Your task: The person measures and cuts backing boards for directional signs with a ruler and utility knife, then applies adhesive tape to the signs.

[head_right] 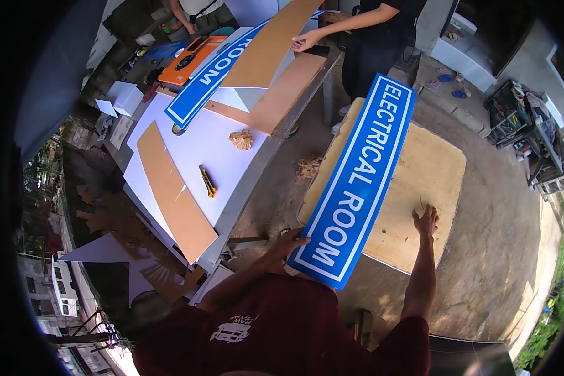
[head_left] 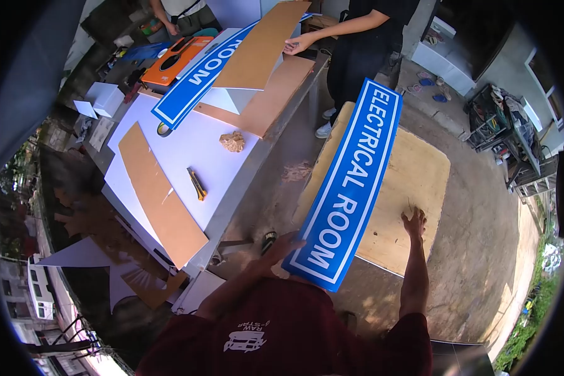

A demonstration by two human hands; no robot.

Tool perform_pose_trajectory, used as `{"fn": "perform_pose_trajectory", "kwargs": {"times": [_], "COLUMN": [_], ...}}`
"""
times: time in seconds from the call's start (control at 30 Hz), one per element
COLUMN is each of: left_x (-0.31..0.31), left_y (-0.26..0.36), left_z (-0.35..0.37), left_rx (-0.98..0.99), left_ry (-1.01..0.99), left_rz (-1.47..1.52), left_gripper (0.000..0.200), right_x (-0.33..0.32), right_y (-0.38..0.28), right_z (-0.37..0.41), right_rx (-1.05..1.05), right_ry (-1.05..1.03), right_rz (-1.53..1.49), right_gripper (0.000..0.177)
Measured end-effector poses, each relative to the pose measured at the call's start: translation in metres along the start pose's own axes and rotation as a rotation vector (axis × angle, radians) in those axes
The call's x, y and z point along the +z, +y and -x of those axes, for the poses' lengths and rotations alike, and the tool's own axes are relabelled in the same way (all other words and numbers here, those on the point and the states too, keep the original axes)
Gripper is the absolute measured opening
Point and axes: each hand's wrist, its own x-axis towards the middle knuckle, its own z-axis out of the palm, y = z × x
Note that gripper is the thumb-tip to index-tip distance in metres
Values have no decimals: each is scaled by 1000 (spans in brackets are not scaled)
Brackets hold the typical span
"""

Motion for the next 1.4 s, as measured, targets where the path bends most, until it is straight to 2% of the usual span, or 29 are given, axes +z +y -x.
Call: {"fn": "perform_pose_trajectory", "kwargs": {"times": [0.1, 0.13, 0.3, 0.5, 0.6, 0.7, 0.8, 0.9, 1.0, 1.13, 1.27, 1.4], "left_x": [0, 0, -2, -16, -47, -72, -102, -125, -128, -135, -182, -189], "left_y": [-10, -15, -24, -14, -10, 21, 25, 85, 141, 188, 207, 243], "left_z": [-2, -4, -7, -8, -12, -5, -14, -6, -14, -23, -33, -25], "left_rx": [-9, 1, 10, -11, 103, 186, 223, 264, 147, 219, 378, 326], "left_ry": [12, 20, 1, 232, 315, 389, 334, 240, 385, 417, 451, 504], "left_rz": [-9, -24, -4, -296, -287, -338, -159, 76, -104, -275, -526, -657], "left_gripper": [64, 64, 63, 61, 66, 65, 63, 68, 77, 87, 90, 88], "right_x": [9, 11, 18, 5, 8, 2, 5, 4, 11, 22, 28, 28], "right_y": [7, 10, 21, 21, 29, 22, 23, 14, 10, 12, 12, 18], "right_z": [-1, 0, -2, -13, -15, -7, -8, 2, 8, 15, 6, 6], "right_rx": [86, 102, 28, -8, -42, -23, -16, -1, 6, -12, 6, -4], "right_ry": [214, 74, -11, -91, -94, -107, -106, -70, 5, 97, 76, 81], "right_rz": [-23, 1, 0, -67, -62, -54, -47, -36, 40, 81, 145, 181], "right_gripper": [82, 83, 87, 91, 93, 93, 92, 91, 88, 85, 86, 84]}}
